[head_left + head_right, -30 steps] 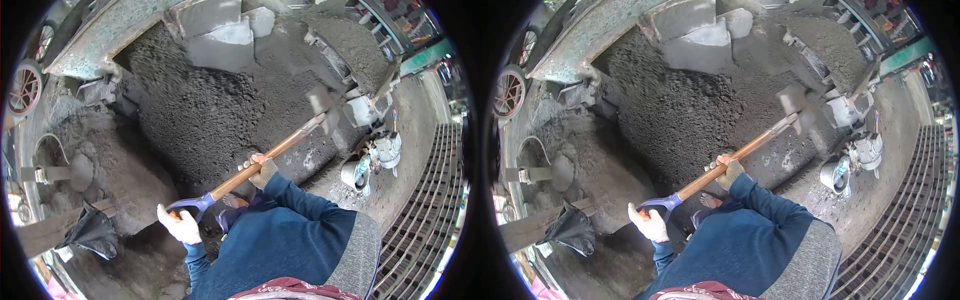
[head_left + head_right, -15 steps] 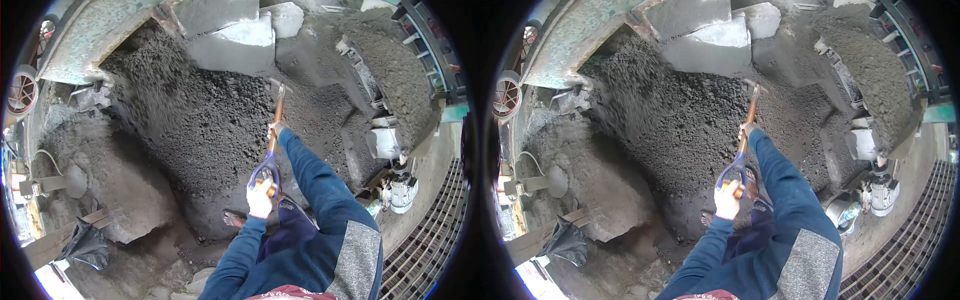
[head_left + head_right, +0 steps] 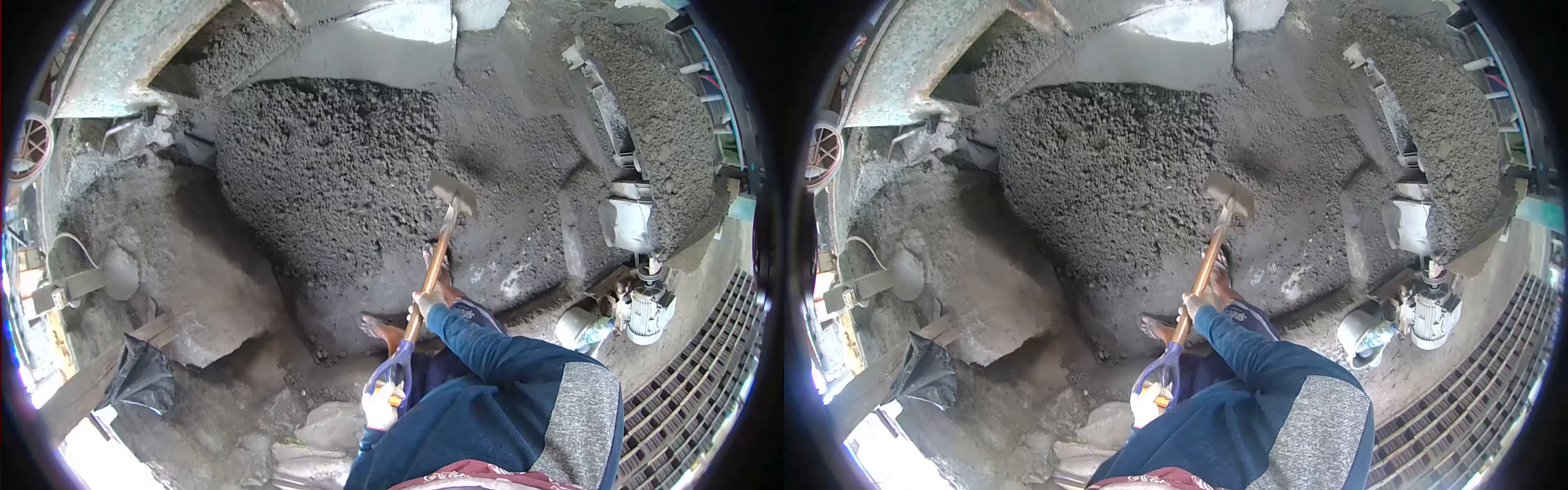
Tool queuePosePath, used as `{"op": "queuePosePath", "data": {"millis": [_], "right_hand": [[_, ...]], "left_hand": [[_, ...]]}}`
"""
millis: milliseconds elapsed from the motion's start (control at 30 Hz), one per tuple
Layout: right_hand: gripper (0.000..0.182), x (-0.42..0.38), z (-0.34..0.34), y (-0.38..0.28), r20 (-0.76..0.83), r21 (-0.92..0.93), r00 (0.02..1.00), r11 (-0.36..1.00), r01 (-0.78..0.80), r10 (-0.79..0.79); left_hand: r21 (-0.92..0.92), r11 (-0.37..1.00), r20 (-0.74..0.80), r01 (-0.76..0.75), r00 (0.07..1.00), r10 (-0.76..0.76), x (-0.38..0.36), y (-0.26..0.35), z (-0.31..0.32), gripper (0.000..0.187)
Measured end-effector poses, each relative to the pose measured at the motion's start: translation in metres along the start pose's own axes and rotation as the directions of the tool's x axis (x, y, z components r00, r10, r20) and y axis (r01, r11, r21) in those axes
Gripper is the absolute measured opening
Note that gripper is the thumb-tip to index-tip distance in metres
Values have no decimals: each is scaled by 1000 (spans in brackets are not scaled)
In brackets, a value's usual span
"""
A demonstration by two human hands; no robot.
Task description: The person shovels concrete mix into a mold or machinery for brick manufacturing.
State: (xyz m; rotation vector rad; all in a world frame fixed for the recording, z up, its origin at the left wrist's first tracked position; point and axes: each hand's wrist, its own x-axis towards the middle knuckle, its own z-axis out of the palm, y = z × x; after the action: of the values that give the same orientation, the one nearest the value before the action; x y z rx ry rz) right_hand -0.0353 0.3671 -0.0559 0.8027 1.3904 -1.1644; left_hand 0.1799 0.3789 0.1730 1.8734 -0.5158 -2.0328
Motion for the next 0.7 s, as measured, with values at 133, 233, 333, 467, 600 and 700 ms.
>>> {"op": "queuePosePath", "data": {"millis": [133, 233, 333, 467, 600, 700], "right_hand": [[42, 2, -6, -70, -23, -46, 979, 978, 201, -202], [13, 9, -8, -136, -85, -138, 967, 964, 226, -239], [12, 11, 0, -147, -108, -29, 970, 976, 216, -218], [13, 35, 10, -62, -46, -7, 982, 983, 182, -182], [5, 14, 49, 89, -58, -221, 991, 970, 102, -118], [12, -26, 65, 218, 12, -158, 1000, 987, -6, 8]], "left_hand": [[-75, 997, 178, 37, 984, -23, 34, -3, 45, 20], [25, 998, 296, -49, 955, 40, 65, 15, 95, 8], [-12, 998, 351, -67, 934, 67, 71, 39, 111, 9], [-89, 991, 324, -102, 938, 126, 60, 29, 42, 10], [68, 970, 220, -234, 952, 214, 21, 12, -99, 9], [-20, 991, 158, -135, 978, 136, -30, 12, -225, 9]]}}
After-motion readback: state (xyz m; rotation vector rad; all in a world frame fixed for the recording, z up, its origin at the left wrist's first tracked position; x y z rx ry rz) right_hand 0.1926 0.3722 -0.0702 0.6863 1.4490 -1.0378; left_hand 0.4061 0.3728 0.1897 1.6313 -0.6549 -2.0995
